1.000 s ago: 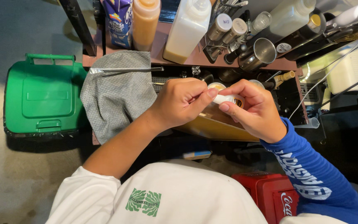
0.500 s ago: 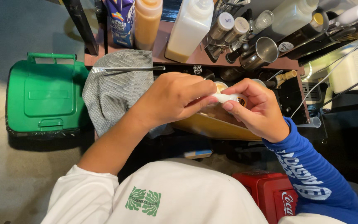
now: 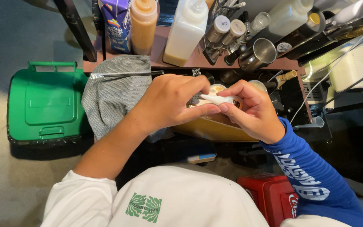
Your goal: The person retrieves a wooden serving tray and applies glue to a damaged corner joint using a small white bottle. After applying the adhesive, they place two iced coffee drinks and two straws onto the tray and carry it to a table.
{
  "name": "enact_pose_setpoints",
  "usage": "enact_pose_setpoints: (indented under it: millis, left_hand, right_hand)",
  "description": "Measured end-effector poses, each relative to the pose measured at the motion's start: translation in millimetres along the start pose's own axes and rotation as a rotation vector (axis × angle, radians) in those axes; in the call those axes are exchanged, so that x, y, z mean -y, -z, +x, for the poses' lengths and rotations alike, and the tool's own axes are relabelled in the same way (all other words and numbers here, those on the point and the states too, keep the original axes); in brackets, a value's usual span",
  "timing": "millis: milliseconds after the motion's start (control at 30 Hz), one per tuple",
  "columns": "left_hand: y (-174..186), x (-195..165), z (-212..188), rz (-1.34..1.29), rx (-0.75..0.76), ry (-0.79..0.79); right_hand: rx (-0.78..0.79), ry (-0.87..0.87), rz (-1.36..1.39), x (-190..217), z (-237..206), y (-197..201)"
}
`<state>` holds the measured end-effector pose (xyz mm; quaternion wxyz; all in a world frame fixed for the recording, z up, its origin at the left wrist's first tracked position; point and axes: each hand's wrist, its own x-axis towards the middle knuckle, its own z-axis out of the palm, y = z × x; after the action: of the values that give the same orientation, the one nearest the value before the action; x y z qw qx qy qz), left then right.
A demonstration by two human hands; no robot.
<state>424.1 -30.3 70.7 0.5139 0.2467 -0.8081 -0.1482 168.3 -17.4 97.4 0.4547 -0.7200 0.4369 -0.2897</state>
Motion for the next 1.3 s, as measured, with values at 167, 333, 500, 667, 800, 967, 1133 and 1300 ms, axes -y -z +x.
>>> enact_pose_setpoints:
  millis: [167, 333, 500, 667, 800, 967, 1133, 1300]
  left_hand:
    - [-3.2, 5.7, 4.3, -0.006, 0.089, -0.069]
    - [-17.2, 7.8, 3.0, -0.057, 0.028, 0.087]
    - [-8.3, 6.3, 1.5, -0.177, 0.054, 0.228]
    - [-18.2, -0.6, 5.4, -0.122, -0.037, 0.145]
    - [-44.0, -6.2, 8.4, -0.243, -0.014, 0.258]
    - [-45.2, 2.1, 0.2, -0.459, -0.078, 0.430]
    - [-47.4, -3.1, -29.8, -0.422, -0.158, 0.217]
    - [-68.0, -17.9, -52.1, -0.577, -0.173, 0.321]
  right_hand:
    - [0.069, 0.131, 0.051, -5.2, -0.4, -2.1]
    - [0.046, 0.166, 0.039, -10.2, 0.4, -3.6]
    - [-0.046, 0.045, 0.132, -8.1, -1.4, -1.5]
    - [-0.099, 0.126, 0.265, -4.2, -2.4, 3.0]
    - [-0.157, 0.189, 0.252, -5.2, -3.0, 5.8]
    - [-0.158, 0.197, 0.505, -5.7, -6.0, 10.4]
    - [-0.218, 0.114, 0.568, -1.6, -21.1, 2.4]
    - [-0.167, 0.030, 0.570, 5.7, -42.6, -12.5]
